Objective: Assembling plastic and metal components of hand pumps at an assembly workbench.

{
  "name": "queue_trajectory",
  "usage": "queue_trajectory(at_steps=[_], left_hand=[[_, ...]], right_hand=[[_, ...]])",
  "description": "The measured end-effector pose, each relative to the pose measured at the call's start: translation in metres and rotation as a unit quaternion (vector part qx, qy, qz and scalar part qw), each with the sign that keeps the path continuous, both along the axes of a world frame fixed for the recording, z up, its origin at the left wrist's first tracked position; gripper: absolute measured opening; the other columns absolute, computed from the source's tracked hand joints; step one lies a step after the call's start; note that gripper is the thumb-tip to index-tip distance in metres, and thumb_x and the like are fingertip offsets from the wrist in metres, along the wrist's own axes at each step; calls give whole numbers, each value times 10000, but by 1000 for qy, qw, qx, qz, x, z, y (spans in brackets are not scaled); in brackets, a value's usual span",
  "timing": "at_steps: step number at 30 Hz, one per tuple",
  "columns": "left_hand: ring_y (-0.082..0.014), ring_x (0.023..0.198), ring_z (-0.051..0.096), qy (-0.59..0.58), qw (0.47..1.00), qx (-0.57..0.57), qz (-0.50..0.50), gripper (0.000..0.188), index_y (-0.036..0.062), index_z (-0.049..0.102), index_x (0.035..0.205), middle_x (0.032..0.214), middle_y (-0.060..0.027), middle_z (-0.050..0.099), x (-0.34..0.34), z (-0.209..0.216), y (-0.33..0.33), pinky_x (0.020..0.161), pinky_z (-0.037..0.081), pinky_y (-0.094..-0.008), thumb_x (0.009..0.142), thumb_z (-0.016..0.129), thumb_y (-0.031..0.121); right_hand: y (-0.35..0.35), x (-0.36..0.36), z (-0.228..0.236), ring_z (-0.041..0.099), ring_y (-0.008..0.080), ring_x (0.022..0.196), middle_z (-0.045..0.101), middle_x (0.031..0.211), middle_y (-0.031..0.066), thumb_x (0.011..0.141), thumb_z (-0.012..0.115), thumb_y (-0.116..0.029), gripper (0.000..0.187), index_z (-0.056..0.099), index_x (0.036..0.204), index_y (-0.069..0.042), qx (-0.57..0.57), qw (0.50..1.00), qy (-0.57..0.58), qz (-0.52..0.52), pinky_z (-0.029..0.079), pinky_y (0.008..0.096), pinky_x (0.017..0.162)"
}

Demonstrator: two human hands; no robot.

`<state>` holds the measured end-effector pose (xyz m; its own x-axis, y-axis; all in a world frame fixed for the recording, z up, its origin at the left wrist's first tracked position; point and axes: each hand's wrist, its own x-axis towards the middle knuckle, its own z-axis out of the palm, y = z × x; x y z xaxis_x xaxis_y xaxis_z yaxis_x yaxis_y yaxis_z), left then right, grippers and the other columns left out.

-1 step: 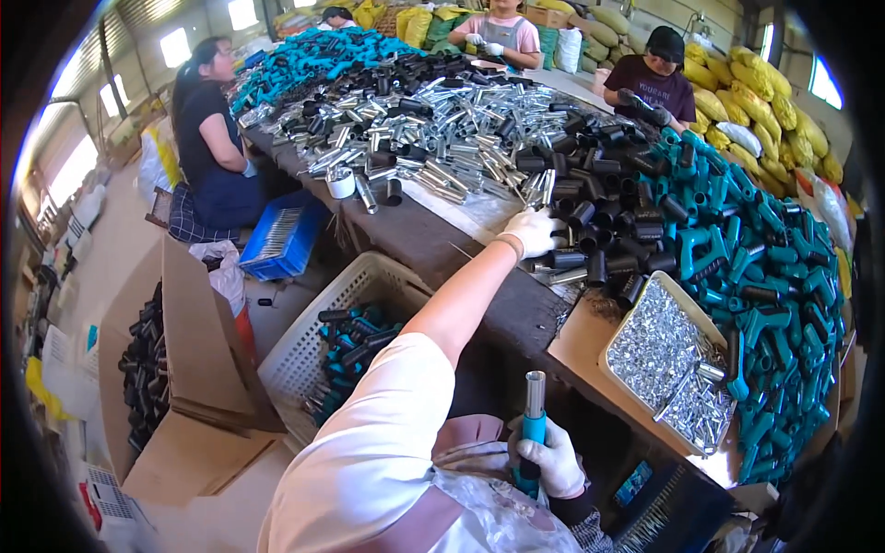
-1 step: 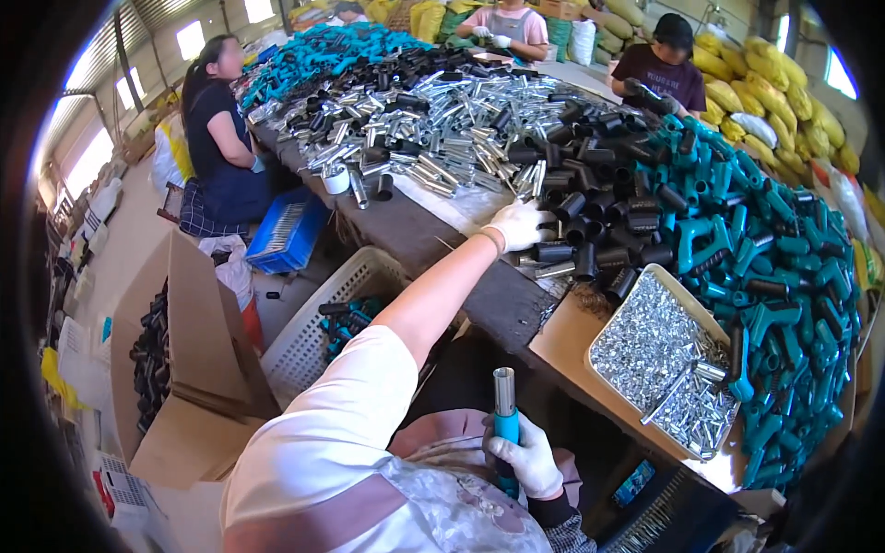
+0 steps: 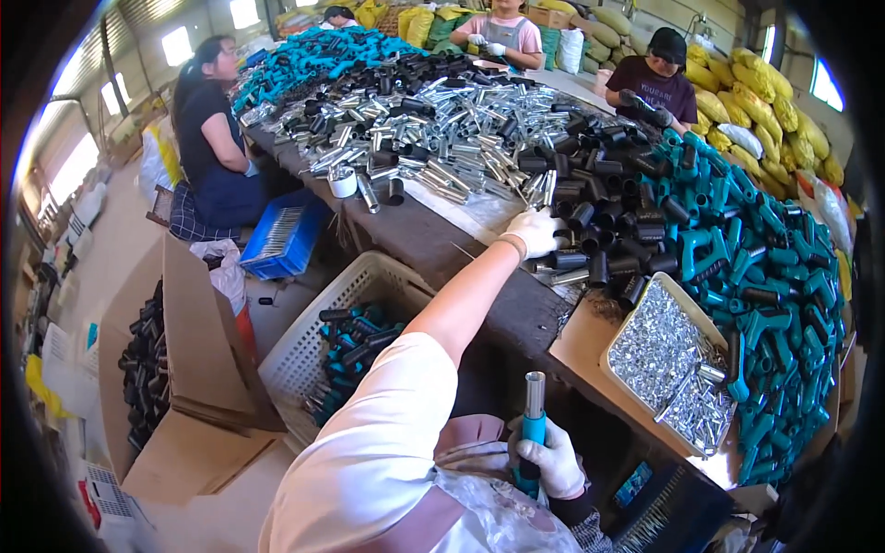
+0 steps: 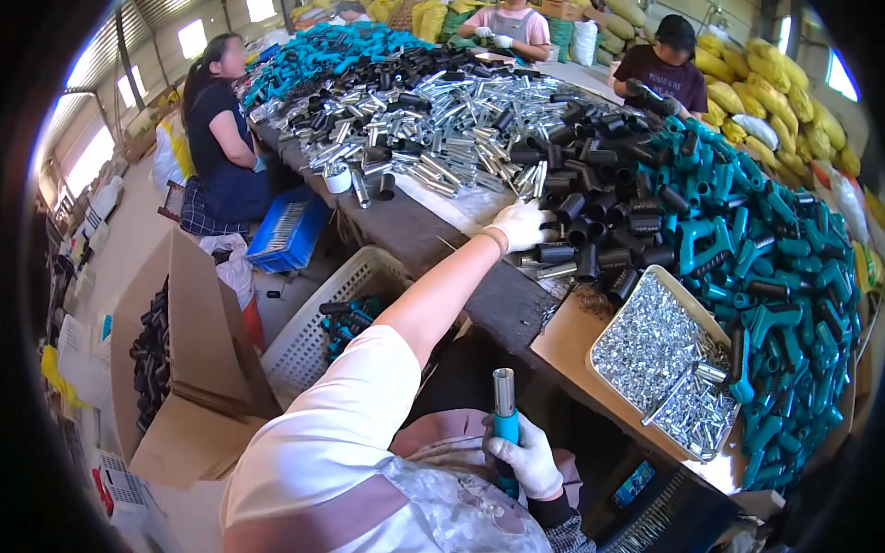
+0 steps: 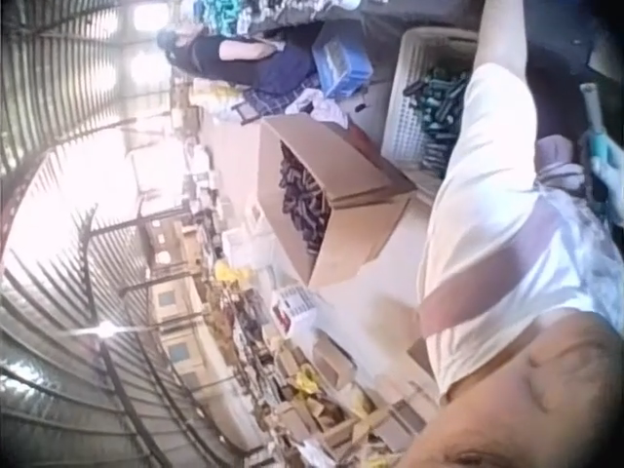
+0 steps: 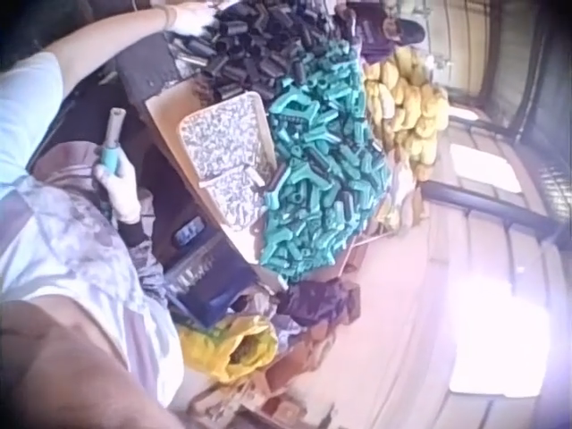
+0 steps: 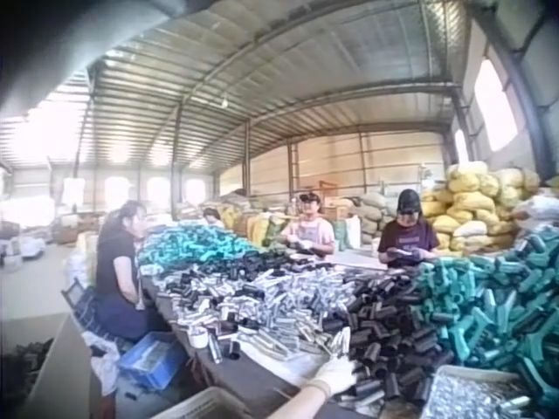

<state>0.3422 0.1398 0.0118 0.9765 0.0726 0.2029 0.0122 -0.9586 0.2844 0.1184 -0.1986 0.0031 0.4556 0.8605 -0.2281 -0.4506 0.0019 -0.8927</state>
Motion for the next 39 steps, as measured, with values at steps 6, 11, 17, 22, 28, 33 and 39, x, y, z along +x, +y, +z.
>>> queue_trajectory(at_steps=[6,11,17,22,28,33,39], left_hand=[[-406,1159,636,10,999,7,31,508,71,664,1252,1245,-259,629,4,-1,2,1007,508,-493,924,611,455],[-396,1151,657,11,997,-14,70,453,92,690,1231,1277,-224,636,0,8,-6,990,536,-483,927,613,420],[-400,1196,625,34,996,-13,87,482,98,665,1280,1290,-233,622,-8,7,-6,1031,511,-479,933,590,424],[-401,1147,648,-16,985,-53,162,421,95,705,1181,1237,-234,633,-35,5,-17,979,532,-488,922,591,406],[-387,1098,657,-57,957,-67,278,290,134,772,1061,1207,-198,658,-53,-2,-43,918,553,-474,925,588,312],[-422,1080,634,-127,969,-72,201,298,129,735,1096,1159,-202,656,-79,-9,-39,911,531,-509,940,572,323],[-344,938,709,-76,980,89,159,196,159,775,981,970,-145,741,-128,-16,-26,794,582,-481,867,619,188]], right_hand=[[-1,-5,-1,561,107,715,608,860,30,898,751,-177,420,553,1219,7,-8,1000,-16,-5,458,256,652],[-14,-11,-2,562,104,716,612,875,32,901,754,-188,423,554,1222,2,-8,999,-35,-18,459,252,657],[-17,-17,1,567,101,734,619,886,30,903,753,-188,426,552,1230,-3,-12,999,-28,-22,458,248,671],[-22,-20,4,585,108,762,622,891,29,901,760,-199,427,561,1222,-2,-11,999,-39,-32,474,253,696],[-17,-18,1,590,119,766,623,898,29,899,760,-218,428,576,1217,3,1,998,-52,-31,492,266,724],[-21,-21,-2,586,117,753,623,876,34,939,730,-307,493,563,1270,17,-6,996,-81,-21,485,268,713],[-38,-11,8,584,150,609,629,764,103,974,581,-550,699,528,1310,61,55,978,-130,-153,476,277,591]])
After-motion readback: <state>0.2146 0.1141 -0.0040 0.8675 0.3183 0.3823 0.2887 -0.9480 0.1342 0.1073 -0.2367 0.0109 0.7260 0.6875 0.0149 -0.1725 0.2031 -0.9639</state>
